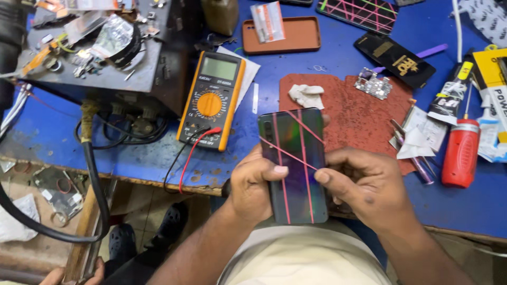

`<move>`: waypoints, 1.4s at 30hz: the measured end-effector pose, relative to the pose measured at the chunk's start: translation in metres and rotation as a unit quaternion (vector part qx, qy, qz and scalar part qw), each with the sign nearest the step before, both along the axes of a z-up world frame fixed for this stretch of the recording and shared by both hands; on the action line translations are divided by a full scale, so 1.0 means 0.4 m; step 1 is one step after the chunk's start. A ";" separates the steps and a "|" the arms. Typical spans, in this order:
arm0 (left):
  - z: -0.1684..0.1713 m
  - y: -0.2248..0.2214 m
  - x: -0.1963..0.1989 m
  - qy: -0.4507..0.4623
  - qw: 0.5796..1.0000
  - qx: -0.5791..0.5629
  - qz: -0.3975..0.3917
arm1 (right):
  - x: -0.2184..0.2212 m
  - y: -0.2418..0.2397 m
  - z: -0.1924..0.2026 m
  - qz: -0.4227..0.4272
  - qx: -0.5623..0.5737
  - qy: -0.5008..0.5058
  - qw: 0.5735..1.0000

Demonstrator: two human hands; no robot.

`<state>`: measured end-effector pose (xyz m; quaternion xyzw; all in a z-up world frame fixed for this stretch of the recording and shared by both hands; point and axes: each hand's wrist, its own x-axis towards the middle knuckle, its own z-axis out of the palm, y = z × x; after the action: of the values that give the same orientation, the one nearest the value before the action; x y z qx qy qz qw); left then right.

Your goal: The person cleans the internal components of a disassembled smartphone with a tissue, applies adhesive to the battery, and reassembles the phone. They then secure the phone with multiple rubber bands and test its functionality by navigating the touchscreen and inserting a phone case.

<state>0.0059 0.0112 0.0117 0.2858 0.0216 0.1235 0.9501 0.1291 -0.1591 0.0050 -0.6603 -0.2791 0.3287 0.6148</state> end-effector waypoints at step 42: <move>-0.031 -0.002 0.028 0.181 0.972 0.107 0.101 | -0.023 0.085 0.148 0.143 0.040 -0.635 0.758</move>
<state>0.0172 0.0104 -0.0007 0.3997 0.2088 0.1668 0.8768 0.1199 -0.1253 0.0642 -0.6450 -0.7094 -0.0937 0.2683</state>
